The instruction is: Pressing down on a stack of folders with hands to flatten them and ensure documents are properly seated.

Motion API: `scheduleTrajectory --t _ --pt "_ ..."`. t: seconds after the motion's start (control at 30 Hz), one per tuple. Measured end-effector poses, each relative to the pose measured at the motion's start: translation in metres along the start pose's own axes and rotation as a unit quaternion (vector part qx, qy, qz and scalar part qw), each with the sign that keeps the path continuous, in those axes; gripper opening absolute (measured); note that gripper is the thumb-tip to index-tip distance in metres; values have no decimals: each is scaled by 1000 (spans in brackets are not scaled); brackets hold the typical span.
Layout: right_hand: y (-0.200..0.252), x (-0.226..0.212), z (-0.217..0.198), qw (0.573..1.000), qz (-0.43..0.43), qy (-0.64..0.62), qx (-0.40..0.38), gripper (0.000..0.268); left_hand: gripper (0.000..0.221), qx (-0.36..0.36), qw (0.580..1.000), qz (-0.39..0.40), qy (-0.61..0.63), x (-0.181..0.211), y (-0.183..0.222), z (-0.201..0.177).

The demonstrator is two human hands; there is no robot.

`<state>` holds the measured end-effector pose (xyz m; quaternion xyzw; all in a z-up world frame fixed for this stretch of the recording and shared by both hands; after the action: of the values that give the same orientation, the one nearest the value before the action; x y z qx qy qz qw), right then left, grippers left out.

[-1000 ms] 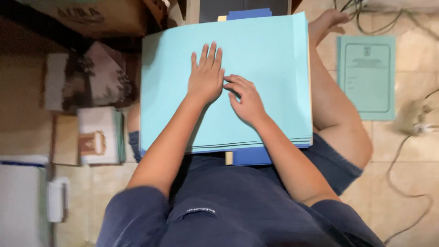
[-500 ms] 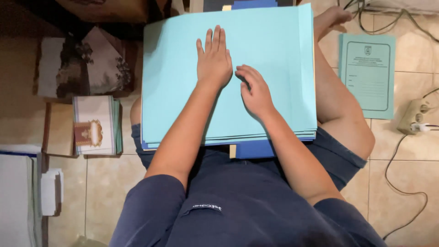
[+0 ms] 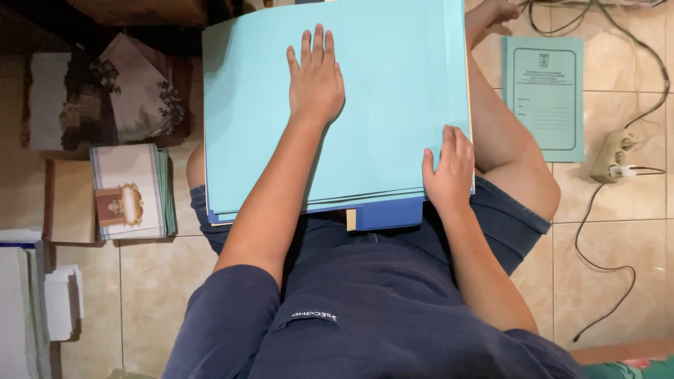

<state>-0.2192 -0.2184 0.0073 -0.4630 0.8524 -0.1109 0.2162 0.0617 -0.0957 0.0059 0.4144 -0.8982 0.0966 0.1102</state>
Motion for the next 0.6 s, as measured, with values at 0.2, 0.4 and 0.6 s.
scheduleTrajectory --t 0.2,0.4,0.6 --pt "3 8 4 996 50 46 -53 67 58 3 1000 4 -7 0 2 4" --pt "-5 -1 2 978 125 144 -81 75 58 -18 1000 -8 -13 1 2 -1" --pt "-2 -4 -1 984 117 79 -107 77 58 -2 1000 -1 -20 0 0 3"
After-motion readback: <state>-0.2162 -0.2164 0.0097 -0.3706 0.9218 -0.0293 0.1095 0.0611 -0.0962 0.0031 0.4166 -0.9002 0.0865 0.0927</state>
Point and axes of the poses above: each hand's wrist, its own y-axis away from the middle knuckle, its own z-axis out of the palm, x = y × z, the point moved 7 cm from there along -y, towards the middle knuckle, and after that the axes turned 11 degrees about x, right-handed, at the moved point
